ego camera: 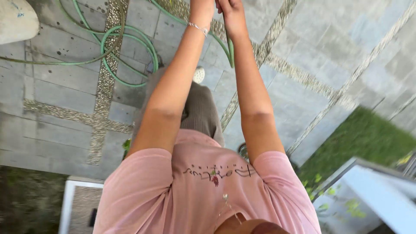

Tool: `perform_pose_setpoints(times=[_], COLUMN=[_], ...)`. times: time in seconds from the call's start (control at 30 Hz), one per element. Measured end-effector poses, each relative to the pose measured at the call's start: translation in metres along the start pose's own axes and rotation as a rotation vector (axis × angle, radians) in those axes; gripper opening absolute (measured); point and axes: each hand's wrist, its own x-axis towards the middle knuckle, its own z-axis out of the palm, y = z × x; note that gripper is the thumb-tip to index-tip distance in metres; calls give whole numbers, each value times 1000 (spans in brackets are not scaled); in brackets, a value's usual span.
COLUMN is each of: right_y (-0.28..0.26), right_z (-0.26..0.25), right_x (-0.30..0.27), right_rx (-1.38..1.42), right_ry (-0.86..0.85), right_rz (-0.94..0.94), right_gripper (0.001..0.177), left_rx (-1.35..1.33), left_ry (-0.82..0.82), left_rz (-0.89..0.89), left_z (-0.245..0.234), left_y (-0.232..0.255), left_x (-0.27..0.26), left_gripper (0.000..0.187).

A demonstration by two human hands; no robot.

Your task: Using a garden hose to water potted plants in a backyard patio area.

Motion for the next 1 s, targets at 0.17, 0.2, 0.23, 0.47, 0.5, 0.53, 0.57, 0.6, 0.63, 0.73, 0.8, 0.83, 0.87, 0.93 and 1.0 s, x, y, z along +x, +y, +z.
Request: perform_pose_setpoints(times=[0.17,0.2,0.23,0.47,0.5,0.53,0.57,0.6,0.63,0.73,0.8,0.83,0.87,0.93,1.0], right_y=[-27,-6,15,-106,-84,-62,-41,-28,-14,22,22,10,-2,3,28], right_z=[-8,-20,-31,57,53,49,44,41,38,8,-7,-8,-10,-26,-62], right_x=[49,69,89,172,183,197,211,223,235,263,278,286,296,328,365], right_rx=[-160,-163,-235,-571,-582,-583,-583,-590,-510,-447,-463,-483,-505,-514,-531], right_ry=[-70,-96,-47,-198,-223,-221,-220,-248,-233,-228,-244,-255,-267,-312,-354], right_rz=[-72,-69,-39,300,309,271,234,230,147,52,16,12,8,2,11], right_gripper=[24,24,25,19,19,17,16,16,16,15,15,13,15,17,20], left_rx=[-53,-60,-90,-100,-109,-151,-192,-199,-150,-68,-35,-38,-43,-47,-59], left_ry=[10,35,12,-19,7,-1,-10,17,34,96,145,193,240,313,381], left_rz=[197,202,242,228,224,223,223,233,205,144,132,105,77,35,-25], left_z=[17,19,22,47,50,54,59,58,56,55,52,50,49,45,56], left_y=[13,22,32,15,1,-13,-26,-21,-15,-23,-39,-47,-56,-76,-102], left_x=[18,14,11,38,43,53,63,71,80,87,85,85,87,86,78], left_gripper=[27,27,25,30,30,32,33,33,34,36,37,38,39,39,40])
